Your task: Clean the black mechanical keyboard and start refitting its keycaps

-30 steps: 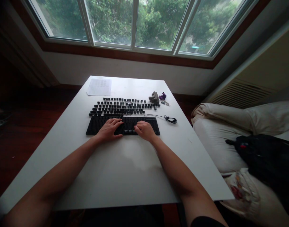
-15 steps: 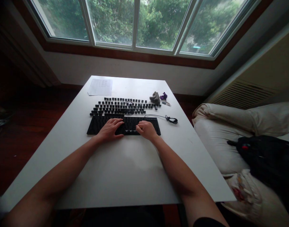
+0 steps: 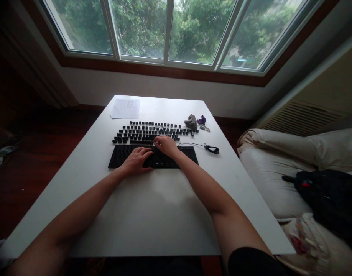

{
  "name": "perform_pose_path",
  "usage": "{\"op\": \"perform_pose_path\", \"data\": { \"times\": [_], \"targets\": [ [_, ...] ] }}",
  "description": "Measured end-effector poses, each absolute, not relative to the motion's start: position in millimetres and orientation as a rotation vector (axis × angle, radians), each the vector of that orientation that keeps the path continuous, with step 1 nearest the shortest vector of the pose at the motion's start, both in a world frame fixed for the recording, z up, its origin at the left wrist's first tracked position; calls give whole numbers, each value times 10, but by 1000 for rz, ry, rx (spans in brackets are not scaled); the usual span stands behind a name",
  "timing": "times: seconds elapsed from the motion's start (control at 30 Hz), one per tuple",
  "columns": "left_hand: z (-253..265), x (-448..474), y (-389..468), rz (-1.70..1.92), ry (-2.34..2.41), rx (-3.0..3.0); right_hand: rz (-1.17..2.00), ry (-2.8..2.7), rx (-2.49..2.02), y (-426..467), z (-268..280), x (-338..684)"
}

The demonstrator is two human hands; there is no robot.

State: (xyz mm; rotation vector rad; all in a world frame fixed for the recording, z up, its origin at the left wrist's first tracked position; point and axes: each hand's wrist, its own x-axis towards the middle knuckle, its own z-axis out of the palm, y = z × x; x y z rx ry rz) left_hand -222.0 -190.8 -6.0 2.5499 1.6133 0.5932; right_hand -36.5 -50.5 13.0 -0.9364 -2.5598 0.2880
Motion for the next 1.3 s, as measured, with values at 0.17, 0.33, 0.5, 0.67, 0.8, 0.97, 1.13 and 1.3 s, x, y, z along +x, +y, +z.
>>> {"op": "perform_pose_path", "data": {
  "times": [0.17, 0.33, 0.5, 0.67, 0.8, 0.97, 1.13, 1.3],
  "targets": [
    [-30, -2249, -1897, 574, 1581, 2583, 147, -2740, -1009, -303, 127, -651],
    [-20, -2274, -1896, 568, 1586, 2593, 25, -2948, -1066, -226, 170, -814],
    [-8, -2281, -1905, 582, 1579, 2599, -72, -3037, -1076, -261, 261, -870],
    [-16, -2303, -1902, 585, 1572, 2609, -83, -2942, -1079, -381, 344, -746],
    [-46, -2331, -1890, 591, 1554, 2600, 4, -2764, -1068, -516, 349, -504],
    [-69, -2367, -1873, 582, 1543, 2594, 244, -2610, -949, -758, 275, -166],
    [-4, -2454, -1870, 472, 1449, 2644, 483, -2636, -672, -1049, 220, -2],
    [57, -2587, -1865, 426, 1448, 2630, 494, -2695, -538, -1199, 204, -40]
  ]
}}
